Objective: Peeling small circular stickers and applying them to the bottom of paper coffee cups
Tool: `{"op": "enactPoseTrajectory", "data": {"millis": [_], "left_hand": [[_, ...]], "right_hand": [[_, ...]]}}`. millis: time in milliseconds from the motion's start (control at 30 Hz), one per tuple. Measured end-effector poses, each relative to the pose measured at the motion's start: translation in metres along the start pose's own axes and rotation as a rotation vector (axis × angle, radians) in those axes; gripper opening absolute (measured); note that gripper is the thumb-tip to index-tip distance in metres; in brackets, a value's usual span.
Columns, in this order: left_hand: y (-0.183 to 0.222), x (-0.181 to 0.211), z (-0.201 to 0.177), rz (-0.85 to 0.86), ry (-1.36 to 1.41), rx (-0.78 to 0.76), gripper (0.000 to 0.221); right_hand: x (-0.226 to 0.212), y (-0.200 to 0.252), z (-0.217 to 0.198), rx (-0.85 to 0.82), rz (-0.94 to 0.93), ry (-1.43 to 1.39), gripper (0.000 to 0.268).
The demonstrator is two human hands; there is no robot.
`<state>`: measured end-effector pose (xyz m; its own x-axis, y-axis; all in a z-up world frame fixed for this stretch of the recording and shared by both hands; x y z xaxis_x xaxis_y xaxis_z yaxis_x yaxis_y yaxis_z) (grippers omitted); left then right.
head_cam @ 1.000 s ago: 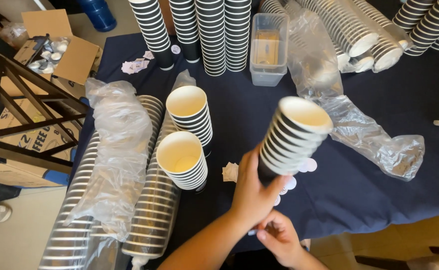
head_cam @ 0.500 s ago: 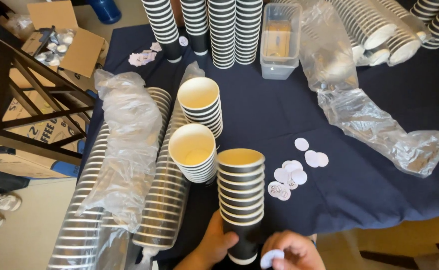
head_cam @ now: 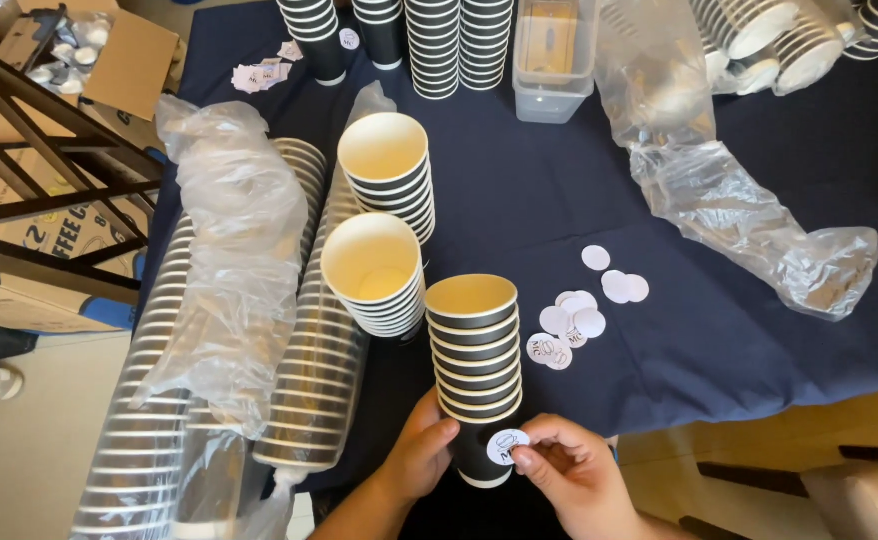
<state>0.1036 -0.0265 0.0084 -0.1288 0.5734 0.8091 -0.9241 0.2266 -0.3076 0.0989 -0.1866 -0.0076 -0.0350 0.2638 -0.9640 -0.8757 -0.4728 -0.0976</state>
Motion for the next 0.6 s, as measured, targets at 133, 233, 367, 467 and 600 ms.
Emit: {"op": "enactPoseTrajectory", "data": {"millis": [133, 233, 367, 467, 600], "left_hand": [[0.001, -0.001, 0.001, -0.005, -0.035, -0.017, 0.067], [-0.001, -0.005, -0.001, -0.048, -0.051, -0.011, 0.072], [-0.002, -0.001, 0.003, -0.073, -0.112, -0.030, 0.086], [-0.003, -0.002, 0.001, -0.094, -0.174, -0.005, 0.087], [-0.003, -0.003, -0.003, -0.072, -0.146, 0.021, 0.077]], "right_hand": [[0.008, 0.006, -0.001, 0.022, 0.017, 0.016, 0.010], [0.010, 0.006, 0.000, 0.054, 0.016, 0.047, 0.015], [0.010, 0.010, -0.002, 0.120, 0.024, 0.118, 0.020], [0.003, 0.010, 0.000, 0.125, 0.010, 0.174, 0.025], [-0.002, 0.007, 0.006, 0.068, -0.039, 0.092, 0.028]]}}
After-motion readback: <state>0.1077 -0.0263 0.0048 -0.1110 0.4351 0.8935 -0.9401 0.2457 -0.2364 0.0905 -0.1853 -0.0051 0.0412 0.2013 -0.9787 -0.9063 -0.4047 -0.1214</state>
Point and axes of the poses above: each hand's wrist, its own y-axis away from the middle knuckle, its own z-axis out of the palm, x = y × z, the point moved 9 cm from there along -y, towards the middle knuckle, and after that the axes turned 6 degrees about -x, right-handed, at the moved point
